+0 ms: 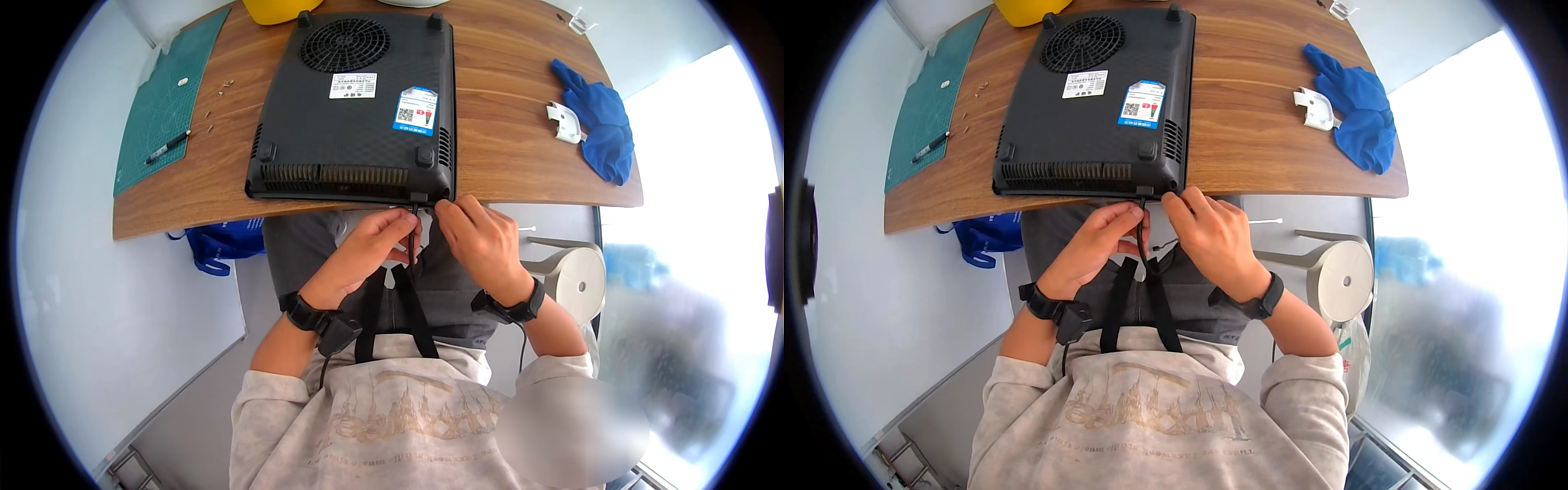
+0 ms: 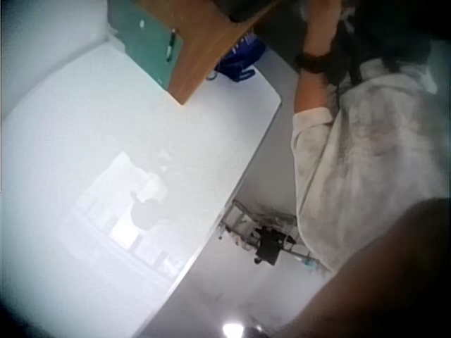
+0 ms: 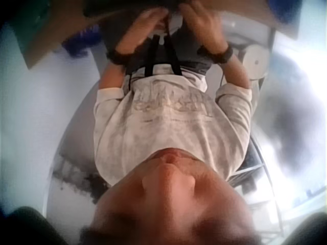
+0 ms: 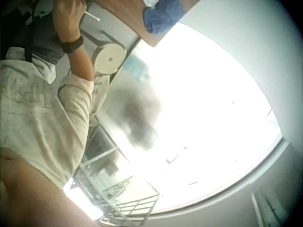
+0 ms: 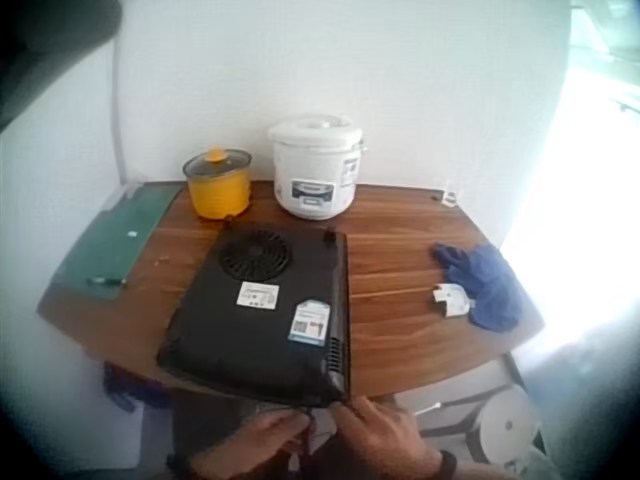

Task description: The person assembles an induction cooktop by using a screwdriver to tighten screws on the internal components and then securing the casing. The person flips the cooktop over and continues to fasten screws on the bottom panel.

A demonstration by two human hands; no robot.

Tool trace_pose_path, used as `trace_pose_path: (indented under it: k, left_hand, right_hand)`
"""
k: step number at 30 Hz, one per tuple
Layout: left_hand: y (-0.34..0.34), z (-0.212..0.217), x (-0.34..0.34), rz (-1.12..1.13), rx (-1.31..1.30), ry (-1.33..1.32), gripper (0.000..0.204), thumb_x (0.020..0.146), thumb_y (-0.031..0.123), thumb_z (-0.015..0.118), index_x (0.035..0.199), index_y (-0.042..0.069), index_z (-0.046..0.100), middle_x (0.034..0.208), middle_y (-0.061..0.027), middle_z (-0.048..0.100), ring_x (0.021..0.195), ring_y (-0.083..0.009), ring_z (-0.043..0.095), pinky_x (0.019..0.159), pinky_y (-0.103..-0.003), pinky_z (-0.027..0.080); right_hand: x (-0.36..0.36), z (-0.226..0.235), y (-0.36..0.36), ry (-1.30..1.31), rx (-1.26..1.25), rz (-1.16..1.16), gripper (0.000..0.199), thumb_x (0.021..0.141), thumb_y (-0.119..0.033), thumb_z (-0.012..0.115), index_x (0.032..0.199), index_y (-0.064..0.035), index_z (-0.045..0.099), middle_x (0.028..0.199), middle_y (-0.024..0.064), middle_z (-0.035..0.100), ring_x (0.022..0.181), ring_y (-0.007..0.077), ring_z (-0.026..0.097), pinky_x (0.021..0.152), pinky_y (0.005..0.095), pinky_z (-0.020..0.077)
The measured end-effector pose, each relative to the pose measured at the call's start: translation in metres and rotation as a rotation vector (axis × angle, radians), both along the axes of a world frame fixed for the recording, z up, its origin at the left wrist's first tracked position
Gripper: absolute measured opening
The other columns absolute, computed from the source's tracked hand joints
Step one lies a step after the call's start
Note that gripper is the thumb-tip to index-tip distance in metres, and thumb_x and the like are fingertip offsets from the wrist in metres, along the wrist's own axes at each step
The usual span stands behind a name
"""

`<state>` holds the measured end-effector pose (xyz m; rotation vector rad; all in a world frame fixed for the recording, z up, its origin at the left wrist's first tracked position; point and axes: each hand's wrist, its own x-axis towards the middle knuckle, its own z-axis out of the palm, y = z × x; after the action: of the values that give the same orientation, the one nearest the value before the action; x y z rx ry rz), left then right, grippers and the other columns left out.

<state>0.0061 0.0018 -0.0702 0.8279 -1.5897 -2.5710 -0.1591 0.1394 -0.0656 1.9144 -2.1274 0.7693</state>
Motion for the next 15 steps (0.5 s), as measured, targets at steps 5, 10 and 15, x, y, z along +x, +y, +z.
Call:
trace_pose_path:
  k: [5,10,15]
  left_hand:
    - [0.002,-0.005,0.001,0.011,0.024,0.033,0.031,0.109,0.031,0.049,0.105,0.005,0.065,0.094,-0.0002,0.065,0.088,-0.0097,0.064,0.08,-0.028,0.054]
    - [0.0,-0.001,0.001,0.017,0.005,0.006,0.033,0.11,0.032,0.049,0.111,0.003,0.067,0.1,-0.0033,0.067,0.09,-0.0143,0.067,0.083,-0.031,0.056]
    - [-0.014,0.0,0.027,0.096,-0.168,-0.049,0.032,0.109,0.027,0.052,0.115,0.0,0.068,0.105,-0.0066,0.071,0.094,-0.0155,0.069,0.086,-0.031,0.057]
  right_hand:
    - [0.002,0.004,-0.002,-0.001,0.0,-0.011,0.03,0.078,-0.001,0.069,0.107,-0.0067,0.065,0.083,0.0032,0.056,0.066,0.0178,0.065,0.054,0.0317,0.0501]
    - [0.007,0.008,-0.004,-0.017,0.042,-0.052,0.028,0.079,-0.001,0.069,0.105,-0.0068,0.064,0.081,0.0044,0.055,0.065,0.0197,0.064,0.054,0.0333,0.0494]
    - [0.009,0.006,-0.005,-0.077,-0.015,-0.07,0.02,0.082,-0.004,0.073,0.1,-0.0095,0.066,0.079,0.0052,0.055,0.058,0.024,0.06,0.052,0.0357,0.048]
